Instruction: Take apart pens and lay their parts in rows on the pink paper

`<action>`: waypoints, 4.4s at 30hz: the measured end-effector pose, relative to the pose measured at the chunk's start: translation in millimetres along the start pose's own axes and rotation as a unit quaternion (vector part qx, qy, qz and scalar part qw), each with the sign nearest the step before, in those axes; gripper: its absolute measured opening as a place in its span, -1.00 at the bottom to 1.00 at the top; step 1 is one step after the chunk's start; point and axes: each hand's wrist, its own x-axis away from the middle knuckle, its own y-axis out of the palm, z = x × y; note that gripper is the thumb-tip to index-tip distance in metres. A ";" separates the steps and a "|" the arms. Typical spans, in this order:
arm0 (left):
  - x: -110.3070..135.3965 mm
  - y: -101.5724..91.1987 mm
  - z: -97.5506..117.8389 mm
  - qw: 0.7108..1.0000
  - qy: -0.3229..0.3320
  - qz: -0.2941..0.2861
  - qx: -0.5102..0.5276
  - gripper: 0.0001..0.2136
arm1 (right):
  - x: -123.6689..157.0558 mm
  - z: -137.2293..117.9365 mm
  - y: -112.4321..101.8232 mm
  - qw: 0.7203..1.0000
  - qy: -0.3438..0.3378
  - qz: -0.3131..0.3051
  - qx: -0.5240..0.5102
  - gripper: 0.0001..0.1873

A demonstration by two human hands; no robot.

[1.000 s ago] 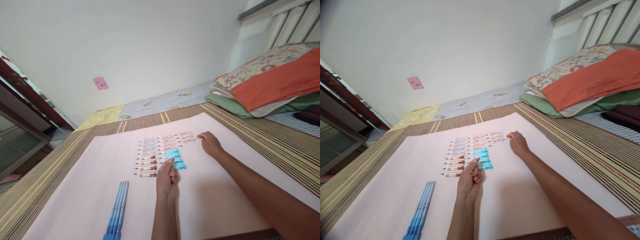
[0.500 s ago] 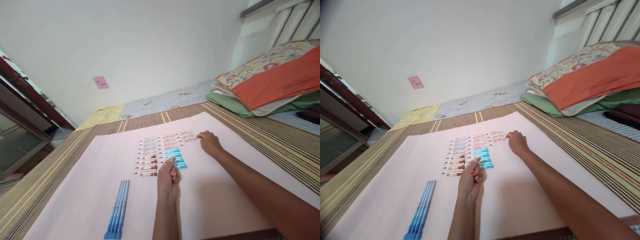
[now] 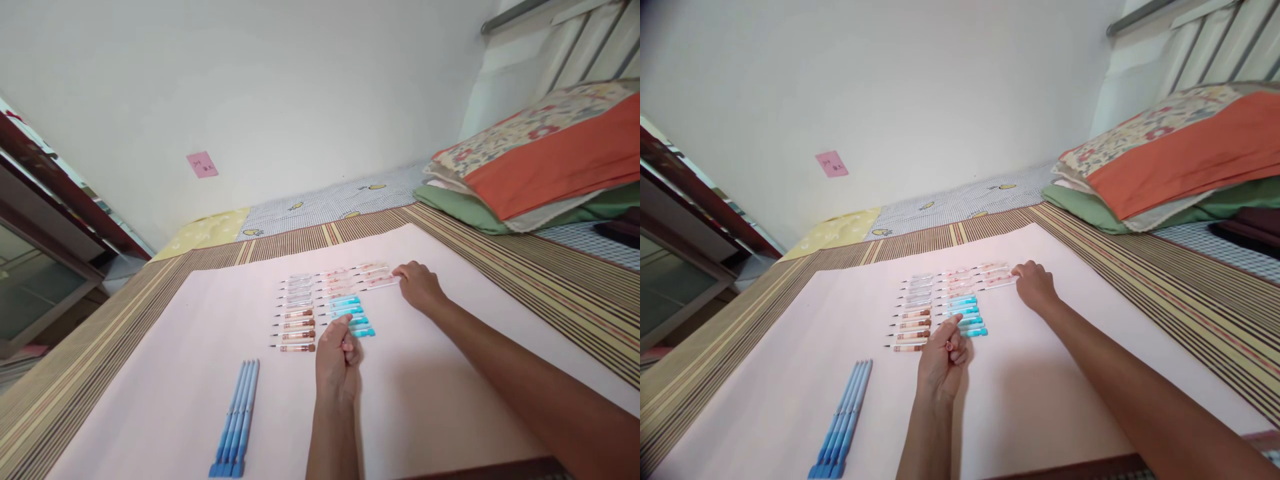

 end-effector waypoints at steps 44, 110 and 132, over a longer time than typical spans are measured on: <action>2.4 4.1 -0.5 0.995 0.056 -0.078 0.000 -0.60 | 129.5 -109.3 -24.6 0.672 -0.047 -0.196 -0.713 -0.72; -6.0 -3.9 -4.2 0.998 0.048 0.011 -0.042 -0.50 | 23.7 -21.6 -17.2 0.968 -0.235 -0.004 0.087 -0.76; -3.1 0.1 -2.7 0.999 0.035 0.018 -0.036 -0.49 | 18.3 -16.7 -10.1 0.974 -0.220 0.017 0.051 -0.86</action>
